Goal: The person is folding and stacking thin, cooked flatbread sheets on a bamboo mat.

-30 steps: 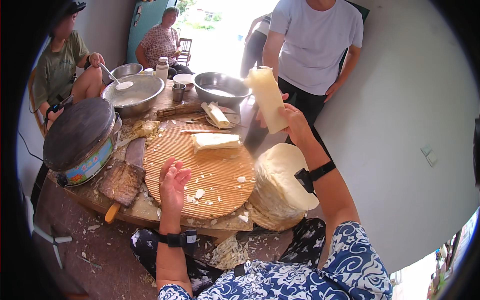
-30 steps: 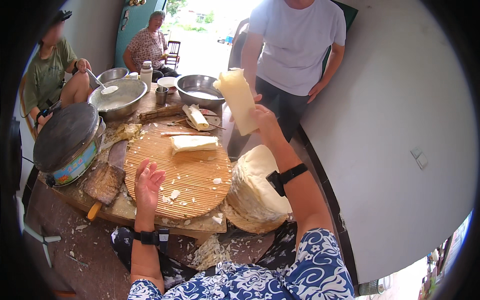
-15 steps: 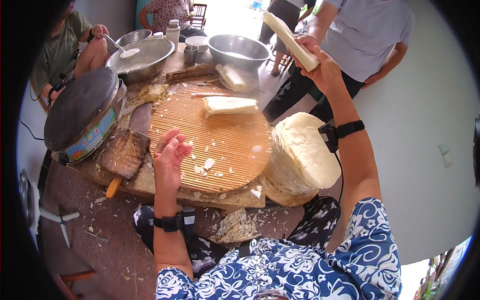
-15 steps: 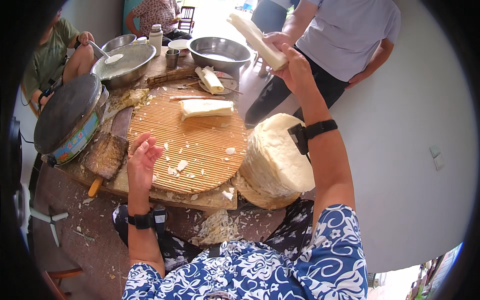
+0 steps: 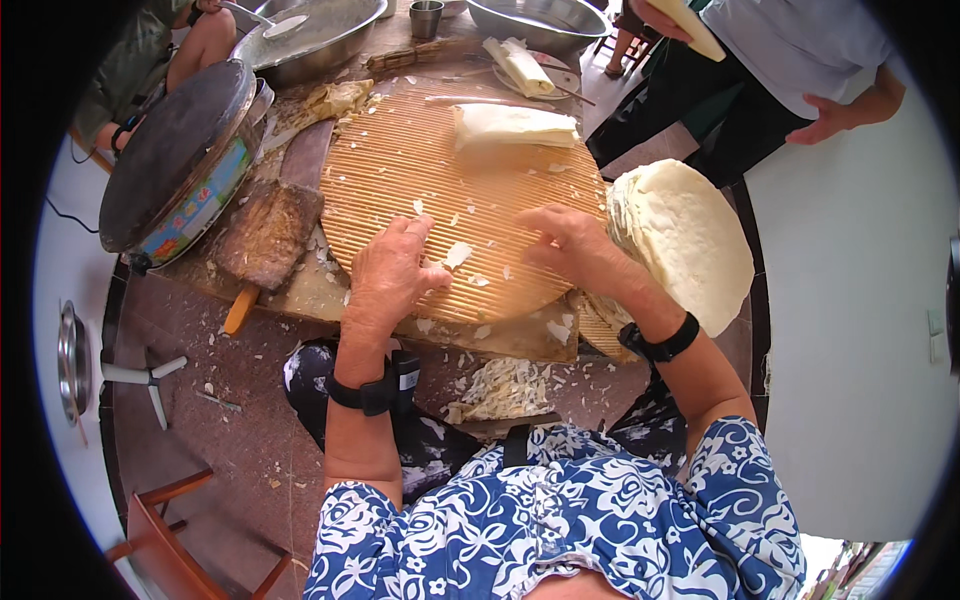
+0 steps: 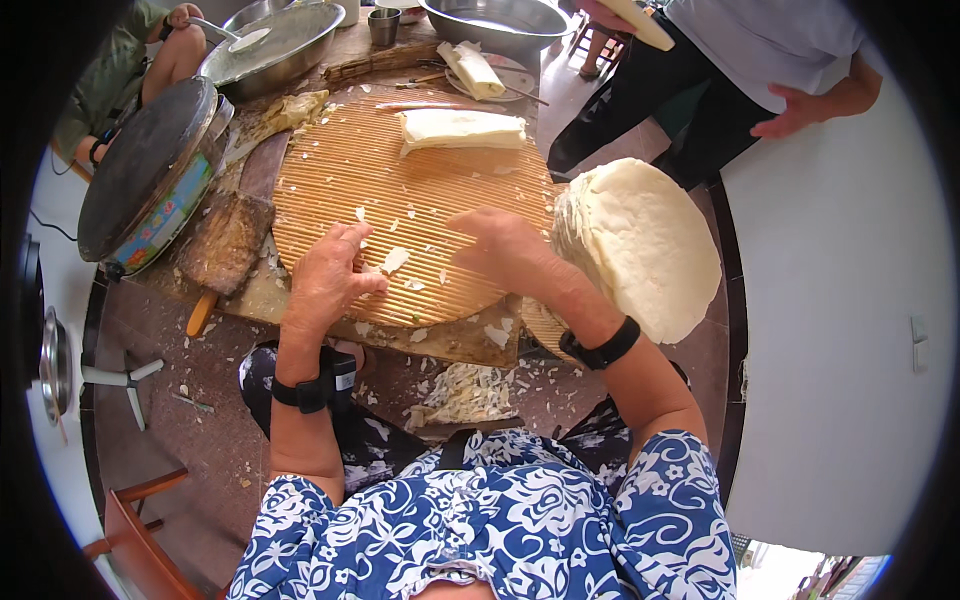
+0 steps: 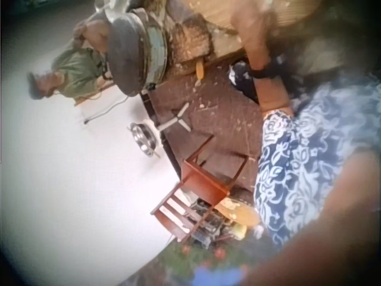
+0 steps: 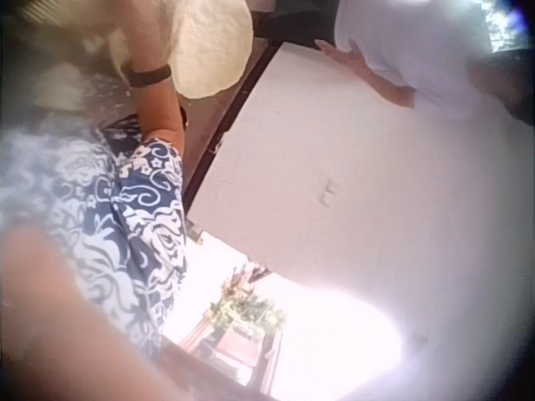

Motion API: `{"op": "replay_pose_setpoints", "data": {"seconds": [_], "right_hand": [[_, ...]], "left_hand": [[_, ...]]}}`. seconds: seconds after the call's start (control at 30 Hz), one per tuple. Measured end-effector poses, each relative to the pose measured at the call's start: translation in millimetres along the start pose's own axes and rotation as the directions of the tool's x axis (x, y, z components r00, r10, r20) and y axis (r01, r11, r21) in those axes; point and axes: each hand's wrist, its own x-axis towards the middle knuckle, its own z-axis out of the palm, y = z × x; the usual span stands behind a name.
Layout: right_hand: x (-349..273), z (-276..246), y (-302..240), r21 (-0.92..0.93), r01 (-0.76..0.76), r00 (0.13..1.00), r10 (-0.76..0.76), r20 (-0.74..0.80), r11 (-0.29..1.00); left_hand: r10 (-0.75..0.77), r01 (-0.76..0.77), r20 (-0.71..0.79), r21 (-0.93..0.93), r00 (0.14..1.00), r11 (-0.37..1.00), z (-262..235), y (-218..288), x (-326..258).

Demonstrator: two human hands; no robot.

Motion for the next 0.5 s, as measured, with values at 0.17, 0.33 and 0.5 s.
{"op": "replay_pose_setpoints", "data": {"seconds": [0.17,0.33,0.5], "right_hand": [[25,42,-29,-0.139,0.106,0.992,-0.095,0.08,0.985],[32,52,-23,-0.201,0.18,0.98,-0.158,0.124,0.963],[23,56,-15,-0.065,0.195,0.979,-0.198,-0.053,0.979]], "left_hand": [[-0.008,-0.008,-0.102,-0.152,0.995,0.988,7,-31,4],[-0.046,0.038,-0.22,-0.043,0.974,0.998,7,-26,14],[0.155,-0.126,-0.292,0.117,0.944,0.985,31,-32,25]]}}
